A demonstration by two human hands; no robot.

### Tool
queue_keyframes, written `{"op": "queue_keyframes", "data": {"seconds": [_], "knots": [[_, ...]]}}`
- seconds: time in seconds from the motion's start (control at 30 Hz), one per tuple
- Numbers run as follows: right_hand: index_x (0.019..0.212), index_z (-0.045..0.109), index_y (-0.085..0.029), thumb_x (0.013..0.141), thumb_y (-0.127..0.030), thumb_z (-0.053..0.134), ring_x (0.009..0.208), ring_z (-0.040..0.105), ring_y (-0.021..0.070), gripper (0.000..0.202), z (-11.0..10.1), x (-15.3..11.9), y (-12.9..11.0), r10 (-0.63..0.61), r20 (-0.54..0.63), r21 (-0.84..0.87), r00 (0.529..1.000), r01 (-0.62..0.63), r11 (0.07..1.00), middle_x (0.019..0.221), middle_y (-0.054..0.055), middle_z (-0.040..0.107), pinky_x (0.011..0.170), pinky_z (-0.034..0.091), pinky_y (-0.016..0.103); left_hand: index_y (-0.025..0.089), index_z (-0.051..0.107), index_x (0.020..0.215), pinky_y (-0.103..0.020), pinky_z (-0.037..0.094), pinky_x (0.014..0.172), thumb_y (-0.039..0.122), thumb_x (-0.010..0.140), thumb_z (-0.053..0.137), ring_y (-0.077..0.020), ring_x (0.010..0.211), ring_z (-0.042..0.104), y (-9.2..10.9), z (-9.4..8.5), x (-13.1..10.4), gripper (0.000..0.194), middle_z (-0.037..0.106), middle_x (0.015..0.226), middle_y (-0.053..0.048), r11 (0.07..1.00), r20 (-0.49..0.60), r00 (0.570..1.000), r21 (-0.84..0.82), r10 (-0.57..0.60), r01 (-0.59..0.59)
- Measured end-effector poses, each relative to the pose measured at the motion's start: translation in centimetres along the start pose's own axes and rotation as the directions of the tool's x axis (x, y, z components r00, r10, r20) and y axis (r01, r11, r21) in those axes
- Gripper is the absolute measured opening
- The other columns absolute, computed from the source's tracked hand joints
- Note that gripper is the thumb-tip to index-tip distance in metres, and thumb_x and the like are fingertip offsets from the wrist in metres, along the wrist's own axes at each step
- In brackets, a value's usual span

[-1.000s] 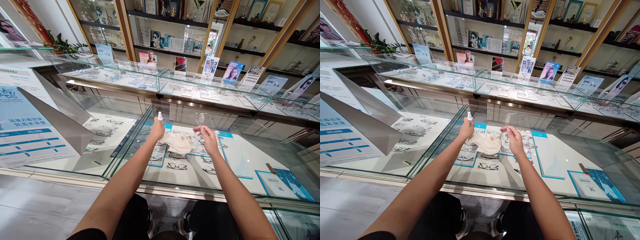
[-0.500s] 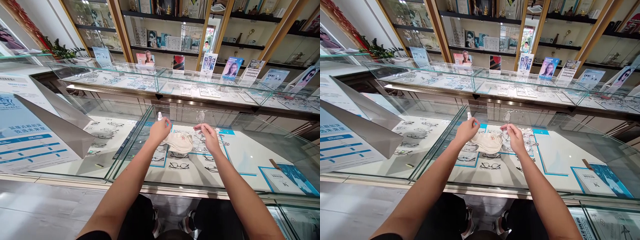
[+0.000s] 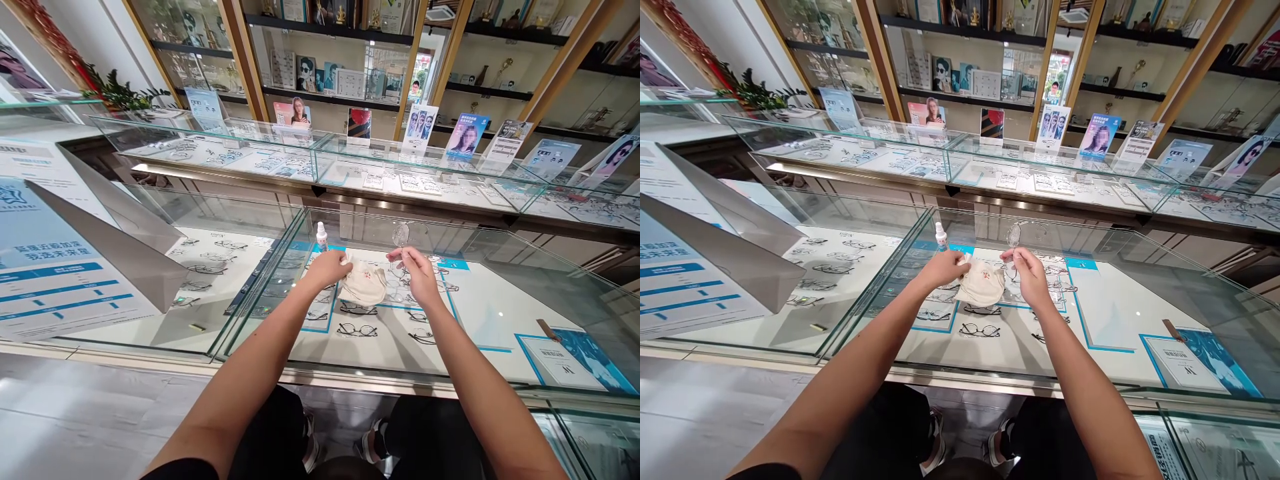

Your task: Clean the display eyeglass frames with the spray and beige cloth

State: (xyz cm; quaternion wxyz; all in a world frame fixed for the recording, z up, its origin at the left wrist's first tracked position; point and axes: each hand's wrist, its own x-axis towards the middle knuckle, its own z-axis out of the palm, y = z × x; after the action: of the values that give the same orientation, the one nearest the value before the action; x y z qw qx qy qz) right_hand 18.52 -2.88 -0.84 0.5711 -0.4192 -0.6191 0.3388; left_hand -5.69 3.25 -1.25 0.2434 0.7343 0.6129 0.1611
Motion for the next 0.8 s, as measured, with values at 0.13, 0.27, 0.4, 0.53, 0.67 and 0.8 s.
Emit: {"op": "queue_keyframes", "data": {"seconds": [0.13,0.27,0.4,0.53,0.67,0.8], "knots": [[0.098,0.074,-0.024,0.102,-0.046,0.051,0.098,0.065,0.0223,0.031,0.0,0.0,0.0,0.000,0.001,-0.010,1.000,0.000,1.000,0.104,0.006,0.075,0.079,0.047,0.034,0.023,0.050,0.075,-0.026,0.037,0.060,0.038,0.079,0.064,-0.0147,0.062,0.056,0.3,-0.2,0.3,0.021,0.062,0.065,0.003,0.902,-0.078,0.990,-0.409,0.116,-0.137],[0.098,0.073,-0.024,0.102,-0.048,0.051,0.099,0.064,0.0230,0.033,0.0,0.0,-0.1,0.008,0.009,-0.019,1.000,-0.008,1.000,0.105,0.006,0.075,0.080,0.047,0.035,0.022,0.050,0.080,-0.026,0.046,0.067,0.040,0.076,0.071,-0.0134,0.064,0.058,0.8,-0.8,0.5,0.028,0.063,0.066,0.004,0.651,-0.113,0.990,-0.745,0.087,-0.142],[0.099,0.073,-0.025,0.102,-0.050,0.051,0.097,0.064,0.0233,0.034,-0.1,-0.1,-0.1,0.022,0.017,-0.026,1.000,-0.021,0.999,0.107,0.006,0.075,0.081,0.046,0.036,0.021,0.046,0.074,-0.024,0.039,0.062,0.045,0.081,0.072,-0.0111,0.061,0.052,1.2,-1.5,0.1,0.035,0.057,0.065,0.004,0.550,-0.293,0.954,-0.787,0.069,-0.282],[0.099,0.073,-0.025,0.102,-0.050,0.051,0.098,0.064,0.0238,0.034,0.0,-0.2,-0.3,0.020,0.047,-0.037,0.999,-0.018,0.999,0.106,0.006,0.075,0.084,0.046,0.036,0.020,0.042,0.063,-0.025,0.029,0.057,0.045,0.082,0.071,-0.0099,0.057,0.040,1.5,-1.6,-0.4,0.043,0.043,0.059,0.005,0.614,-0.362,0.925,-0.705,0.118,-0.354],[0.098,0.074,-0.024,0.102,-0.050,0.051,0.099,0.064,0.0239,0.035,0.1,-0.3,-0.6,0.025,0.098,-0.037,0.995,-0.022,0.999,0.104,0.005,0.075,0.083,0.045,0.035,0.020,0.039,0.054,-0.026,0.027,0.055,0.044,0.082,0.070,-0.0098,0.055,0.035,1.8,-1.5,-0.7,0.048,0.036,0.055,0.004,0.652,-0.321,0.945,-0.704,0.064,-0.283],[0.095,0.073,-0.024,0.102,-0.050,0.052,0.096,0.063,0.0230,0.034,0.3,-0.4,-0.8,0.028,0.150,0.001,0.988,-0.028,1.000,0.102,0.005,0.075,0.084,0.045,0.035,0.019,0.047,0.058,-0.024,0.035,0.054,0.048,0.083,0.073,-0.0094,0.057,0.043,1.7,-1.5,-0.5,0.046,0.043,0.059,0.003,0.538,-0.276,0.961,-0.806,0.025,-0.246]]}}
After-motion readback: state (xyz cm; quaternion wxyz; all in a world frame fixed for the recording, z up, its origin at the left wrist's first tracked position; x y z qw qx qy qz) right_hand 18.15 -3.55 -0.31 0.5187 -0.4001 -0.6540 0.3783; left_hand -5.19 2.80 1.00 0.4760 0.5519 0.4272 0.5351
